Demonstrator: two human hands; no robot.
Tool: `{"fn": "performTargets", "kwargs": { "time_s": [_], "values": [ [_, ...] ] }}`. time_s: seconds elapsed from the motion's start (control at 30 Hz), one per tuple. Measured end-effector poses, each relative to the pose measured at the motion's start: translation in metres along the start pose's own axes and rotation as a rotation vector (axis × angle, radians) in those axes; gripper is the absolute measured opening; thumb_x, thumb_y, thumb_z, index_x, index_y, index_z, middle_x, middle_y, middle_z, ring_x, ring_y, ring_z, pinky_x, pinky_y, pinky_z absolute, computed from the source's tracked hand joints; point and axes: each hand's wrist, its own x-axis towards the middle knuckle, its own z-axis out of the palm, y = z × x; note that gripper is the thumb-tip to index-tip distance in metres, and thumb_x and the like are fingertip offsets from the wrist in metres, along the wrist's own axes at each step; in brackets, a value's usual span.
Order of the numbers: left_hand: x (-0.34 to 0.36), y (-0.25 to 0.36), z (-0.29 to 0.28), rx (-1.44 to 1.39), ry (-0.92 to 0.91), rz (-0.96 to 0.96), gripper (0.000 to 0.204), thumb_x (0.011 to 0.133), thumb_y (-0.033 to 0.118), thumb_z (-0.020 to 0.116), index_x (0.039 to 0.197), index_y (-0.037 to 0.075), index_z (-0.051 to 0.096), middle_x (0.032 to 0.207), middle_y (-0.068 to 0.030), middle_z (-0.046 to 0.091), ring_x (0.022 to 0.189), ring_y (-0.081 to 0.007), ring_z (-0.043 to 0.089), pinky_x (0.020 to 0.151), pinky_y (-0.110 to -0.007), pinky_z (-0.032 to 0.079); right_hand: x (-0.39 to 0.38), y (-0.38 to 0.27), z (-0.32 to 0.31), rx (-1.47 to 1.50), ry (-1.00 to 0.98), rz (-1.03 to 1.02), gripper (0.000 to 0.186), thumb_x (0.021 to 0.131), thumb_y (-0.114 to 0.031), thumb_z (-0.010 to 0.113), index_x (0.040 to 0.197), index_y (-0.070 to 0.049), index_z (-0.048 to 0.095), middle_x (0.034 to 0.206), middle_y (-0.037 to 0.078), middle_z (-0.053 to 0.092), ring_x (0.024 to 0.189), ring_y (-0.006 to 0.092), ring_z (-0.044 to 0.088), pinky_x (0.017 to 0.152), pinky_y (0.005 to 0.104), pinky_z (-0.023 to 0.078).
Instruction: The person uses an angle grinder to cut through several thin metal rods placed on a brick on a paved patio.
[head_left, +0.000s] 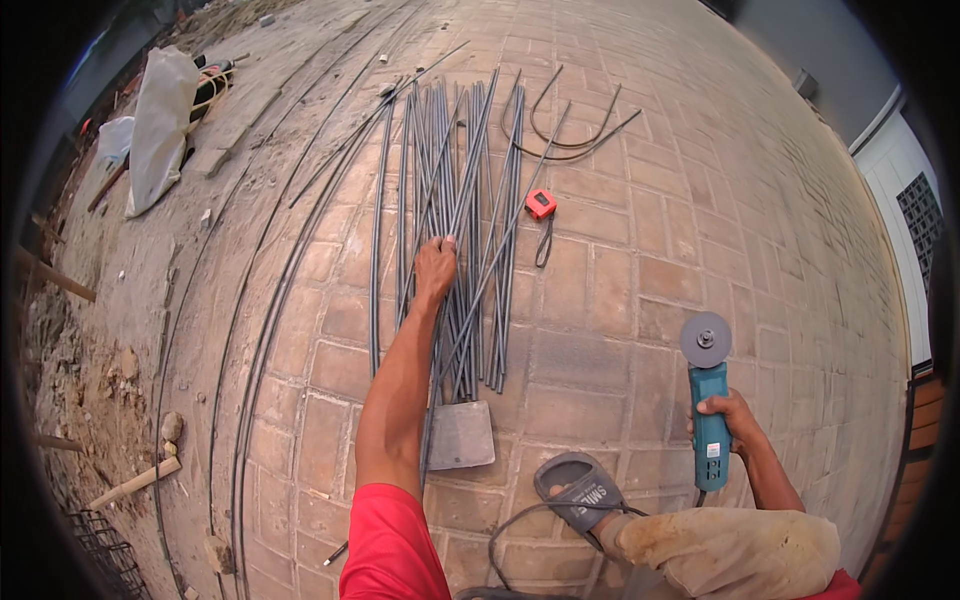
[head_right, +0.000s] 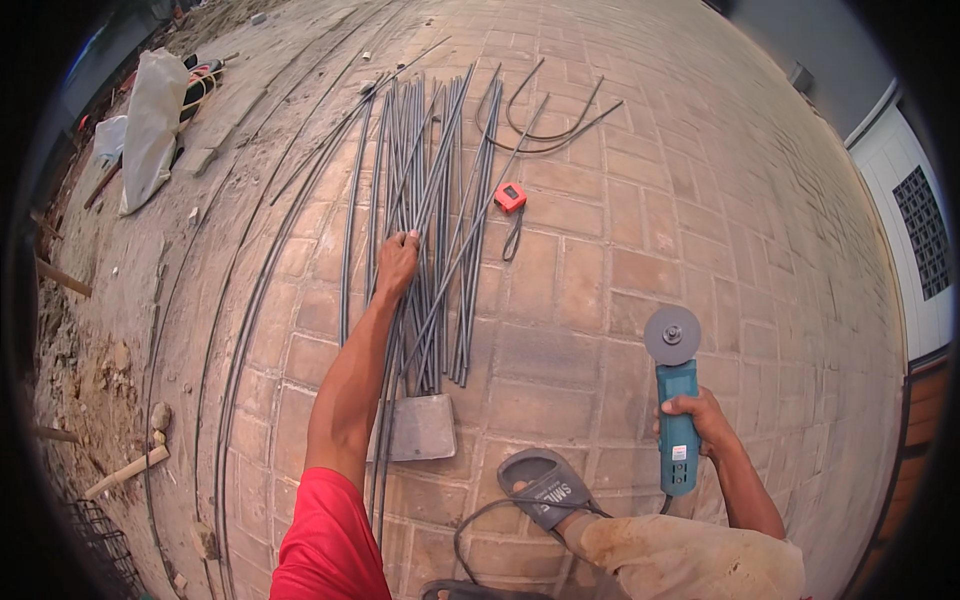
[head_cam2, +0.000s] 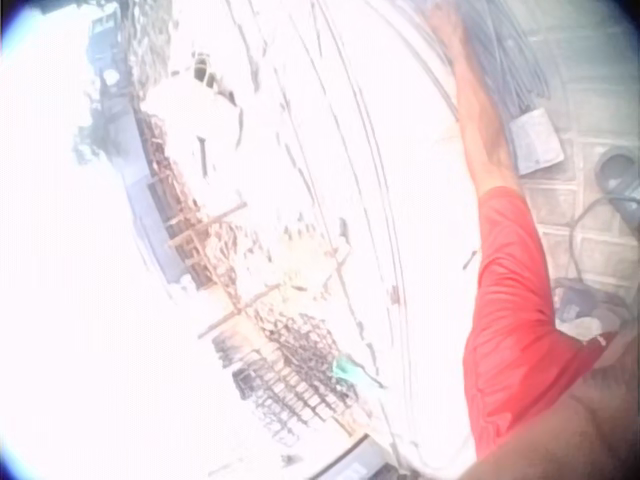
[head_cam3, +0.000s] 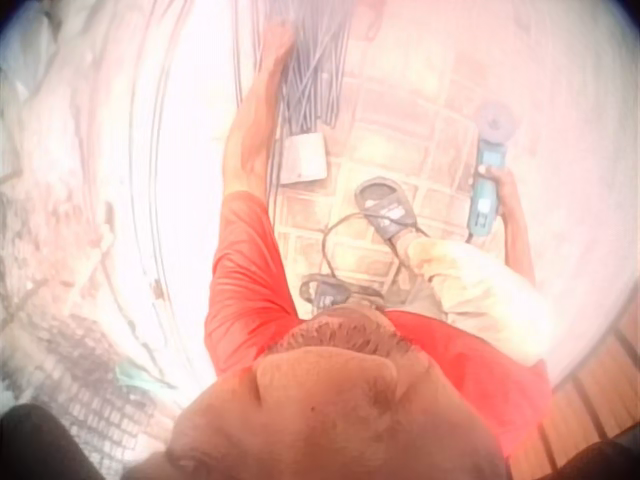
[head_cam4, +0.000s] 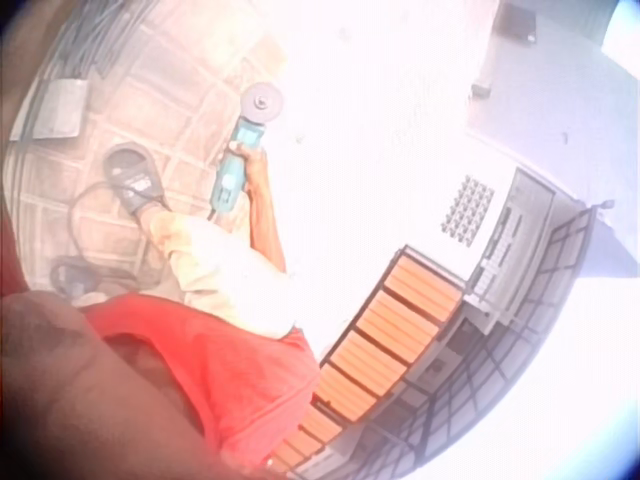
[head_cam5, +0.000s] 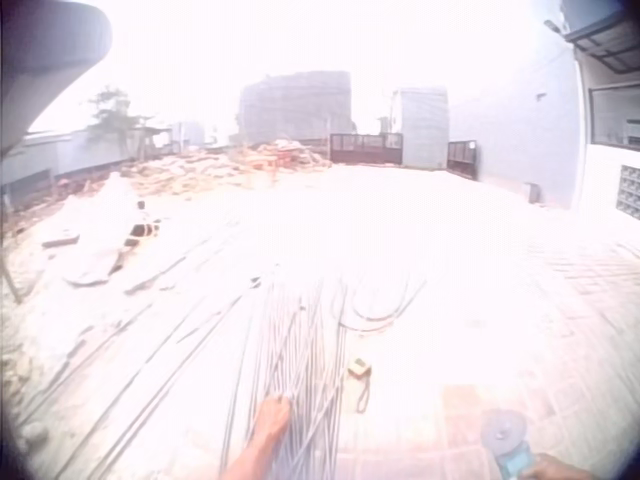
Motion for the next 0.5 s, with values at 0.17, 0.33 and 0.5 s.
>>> {"fn": "performTargets", "kwargs": {
  "time_s": [0.17,0.33,0.5],
  "values": [
    [-0.014,0.047,-0.001,-0.188,-0.112,-0.202,0.038,0.100,0.029,0.049,0.092,-0.007,0.062,0.074,-0.0253,0.065,0.061,-0.0354,0.069,0.053,-0.043,0.054,-0.003,-0.002,-0.008,-0.024,0.037,0.004,0.041,0.071,-0.018,0.072,0.103,0.003,0.058,0.084,0.014,0.066,0.068,0.0261,0.070,0.061,0.0412,0.060],
    [-0.007,0.046,-0.010,-0.196,-0.044,-0.170,0.036,0.102,0.024,0.048,0.098,-0.009,0.062,0.064,-0.0194,0.063,0.049,-0.0281,0.066,0.043,-0.039,0.054,0.000,0.002,-0.007,-0.018,0.023,0.016,0.042,0.071,-0.018,0.072,0.104,0.003,0.058,0.085,0.015,0.067,0.068,0.0262,0.070,0.061,0.0411,0.060],
    [-0.007,0.045,-0.009,-0.140,-0.069,-0.145,0.036,0.102,0.024,0.049,0.103,-0.010,0.061,0.067,-0.0222,0.065,0.050,-0.0281,0.067,0.042,-0.038,0.054,0.002,0.003,-0.010,0.002,0.028,0.021,0.043,0.071,-0.017,0.072,0.105,0.004,0.057,0.085,0.015,0.067,0.069,0.0262,0.071,0.061,0.0403,0.061]
  ]
}}
